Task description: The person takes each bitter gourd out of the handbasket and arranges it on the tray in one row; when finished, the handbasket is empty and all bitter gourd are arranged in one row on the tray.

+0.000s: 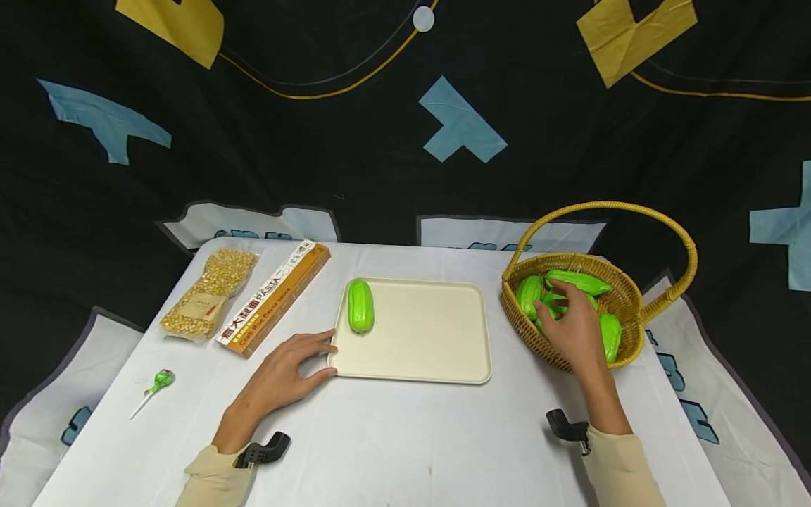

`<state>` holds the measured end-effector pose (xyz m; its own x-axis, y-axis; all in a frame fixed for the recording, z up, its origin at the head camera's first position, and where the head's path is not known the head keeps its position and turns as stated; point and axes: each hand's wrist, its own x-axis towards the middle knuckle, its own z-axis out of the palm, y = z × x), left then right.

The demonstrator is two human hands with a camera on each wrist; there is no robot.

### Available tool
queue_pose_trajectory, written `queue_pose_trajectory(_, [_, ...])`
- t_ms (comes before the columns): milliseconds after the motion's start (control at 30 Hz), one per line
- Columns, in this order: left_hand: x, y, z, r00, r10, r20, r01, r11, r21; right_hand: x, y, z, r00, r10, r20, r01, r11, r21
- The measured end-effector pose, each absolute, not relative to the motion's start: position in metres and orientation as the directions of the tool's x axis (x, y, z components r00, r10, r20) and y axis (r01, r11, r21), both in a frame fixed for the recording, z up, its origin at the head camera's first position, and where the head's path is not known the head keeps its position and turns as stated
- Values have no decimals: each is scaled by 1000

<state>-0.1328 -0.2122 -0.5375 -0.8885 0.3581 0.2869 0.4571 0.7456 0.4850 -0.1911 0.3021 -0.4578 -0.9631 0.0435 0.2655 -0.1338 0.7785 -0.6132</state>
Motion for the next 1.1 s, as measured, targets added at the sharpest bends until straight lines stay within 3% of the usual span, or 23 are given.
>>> queue_pose_trajectory(733, [-133, -211, -537, -891, 352, 286, 452, 748, 487, -204, 316, -467, -989, 73, 127, -3, 857, -516])
queue_pose_trajectory(1100, [-132, -211, -537, -894, 351, 278, 447, 748, 491, -212, 317, -466, -997, 18, 80, -18, 903, -429])
